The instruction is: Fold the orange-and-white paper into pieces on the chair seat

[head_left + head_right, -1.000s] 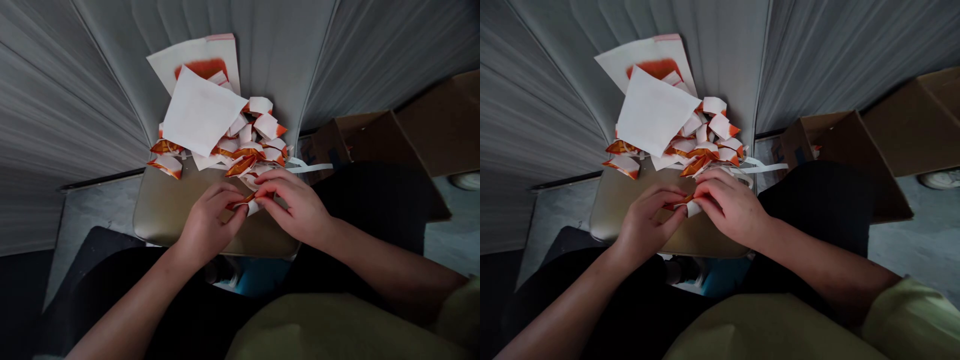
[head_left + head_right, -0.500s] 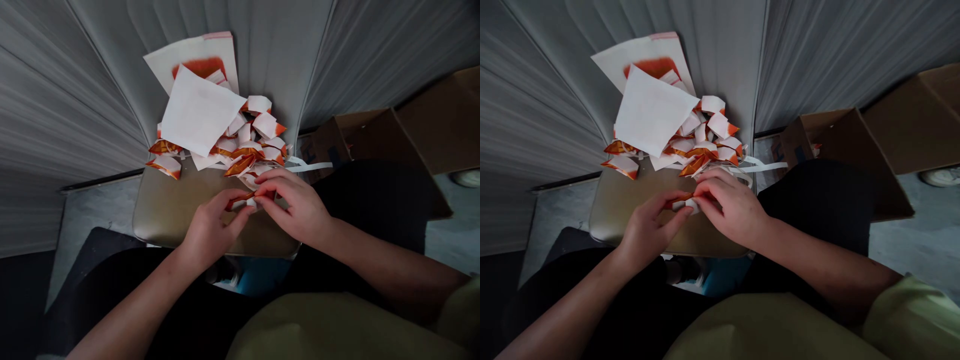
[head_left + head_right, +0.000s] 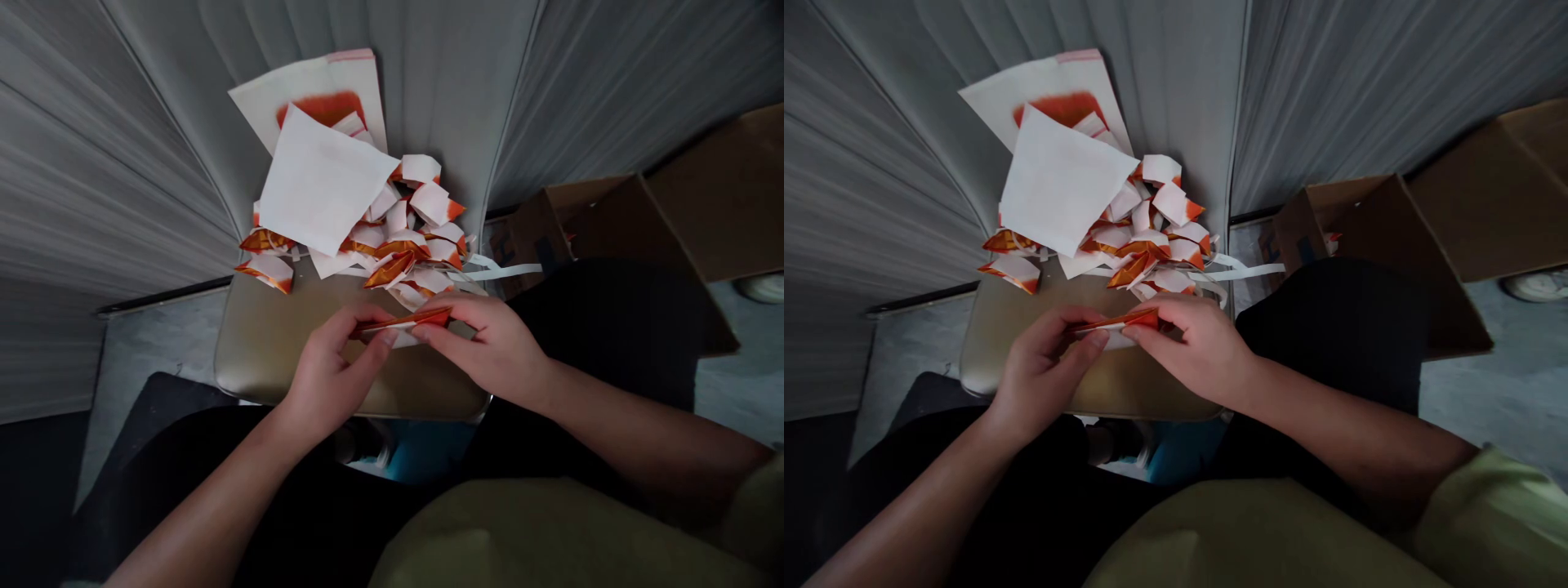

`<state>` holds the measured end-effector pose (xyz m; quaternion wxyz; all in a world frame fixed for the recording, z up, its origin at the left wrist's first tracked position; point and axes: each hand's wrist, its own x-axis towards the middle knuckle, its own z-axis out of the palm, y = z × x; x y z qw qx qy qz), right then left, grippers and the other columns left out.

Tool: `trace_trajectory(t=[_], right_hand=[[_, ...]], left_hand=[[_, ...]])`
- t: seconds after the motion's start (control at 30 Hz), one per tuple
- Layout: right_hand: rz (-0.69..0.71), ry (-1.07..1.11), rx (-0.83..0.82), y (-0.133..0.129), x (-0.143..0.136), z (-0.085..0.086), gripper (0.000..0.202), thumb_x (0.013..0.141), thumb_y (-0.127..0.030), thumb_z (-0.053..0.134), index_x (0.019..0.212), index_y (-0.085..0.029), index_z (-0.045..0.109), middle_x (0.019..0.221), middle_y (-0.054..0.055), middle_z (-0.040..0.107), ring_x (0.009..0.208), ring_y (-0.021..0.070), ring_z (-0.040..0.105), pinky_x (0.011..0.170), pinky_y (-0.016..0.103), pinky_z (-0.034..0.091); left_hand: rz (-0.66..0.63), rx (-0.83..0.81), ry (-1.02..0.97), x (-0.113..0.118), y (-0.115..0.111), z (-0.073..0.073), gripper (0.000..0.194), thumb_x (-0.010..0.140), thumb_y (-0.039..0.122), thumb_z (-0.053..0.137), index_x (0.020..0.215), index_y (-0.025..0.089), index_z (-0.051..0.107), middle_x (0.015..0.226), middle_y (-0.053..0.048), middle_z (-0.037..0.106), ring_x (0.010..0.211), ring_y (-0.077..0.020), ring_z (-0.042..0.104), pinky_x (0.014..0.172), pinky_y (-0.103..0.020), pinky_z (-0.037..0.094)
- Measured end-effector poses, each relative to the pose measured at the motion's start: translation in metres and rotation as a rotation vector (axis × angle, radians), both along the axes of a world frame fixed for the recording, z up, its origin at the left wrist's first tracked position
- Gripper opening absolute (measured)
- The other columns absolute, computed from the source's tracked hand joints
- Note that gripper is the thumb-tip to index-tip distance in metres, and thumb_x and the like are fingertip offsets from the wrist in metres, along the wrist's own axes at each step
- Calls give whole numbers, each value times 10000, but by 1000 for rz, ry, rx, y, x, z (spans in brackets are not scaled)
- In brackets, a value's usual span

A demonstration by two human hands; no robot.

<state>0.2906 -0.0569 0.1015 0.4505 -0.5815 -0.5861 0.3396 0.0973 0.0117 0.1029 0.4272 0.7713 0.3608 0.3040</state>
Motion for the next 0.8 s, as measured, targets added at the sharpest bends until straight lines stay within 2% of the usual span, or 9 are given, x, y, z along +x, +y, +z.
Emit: trace_trajectory(t=[0.2, 0.33, 0.43, 0.5, 0.6, 0.8], right_hand=[[11, -19, 16, 0, -1, 1, 111, 921, -240, 684, 916, -226, 795, 889, 14, 800, 804, 160, 729, 715, 270, 568], [40, 18, -12, -1, -3, 0, 116, 901, -249, 698, 965, -214, 788, 919, 17, 807, 810, 154, 733, 701, 250, 564], [55, 13, -12, -3, -3, 2, 116, 914, -236, 671, 894, -217, 783, 845, 6, 796, 751, 141, 717, 665, 243, 544], [58, 8, 14, -3, -2, 4, 132, 915, -225, 663, 850, -213, 777, 792, -1, 779, 706, 130, 696, 643, 241, 525], [52, 7, 28, -3, -2, 5, 130, 905, -233, 672, 821, -205, 766, 742, -13, 754, 660, 115, 663, 613, 231, 501], [25, 50, -89, -2, -2, 2, 132, 905, -281, 663, 859, -210, 764, 769, -8, 755, 680, 129, 663, 575, 228, 497]], left_hand=[[-17, 66, 57, 1, -1, 2, 136, 971, 246, 603, 944, 205, 729, 875, -14, 779, 753, -131, 712, 687, -219, 577], [-1, 196, 74, 0, -5, 2, 121, 964, 221, 607, 909, 195, 711, 849, -12, 758, 741, -128, 701, 691, -225, 573], [-22, 350, 93, -2, -9, 1, 121, 969, 238, 621, 920, 196, 723, 826, -16, 753, 740, -140, 706, 706, -247, 573], [-30, 381, 98, -2, -11, 0, 127, 976, 252, 625, 934, 201, 734, 814, -12, 753, 720, -135, 703, 698, -242, 570], [-20, 278, 92, -1, -10, 0, 125, 974, 251, 636, 953, 210, 752, 825, -2, 765, 696, -118, 695, 672, -214, 566], [-18, 27, 35, 0, -5, 2, 140, 945, 318, 686, 942, 228, 793, 840, -3, 788, 709, -130, 707, 657, -221, 579]])
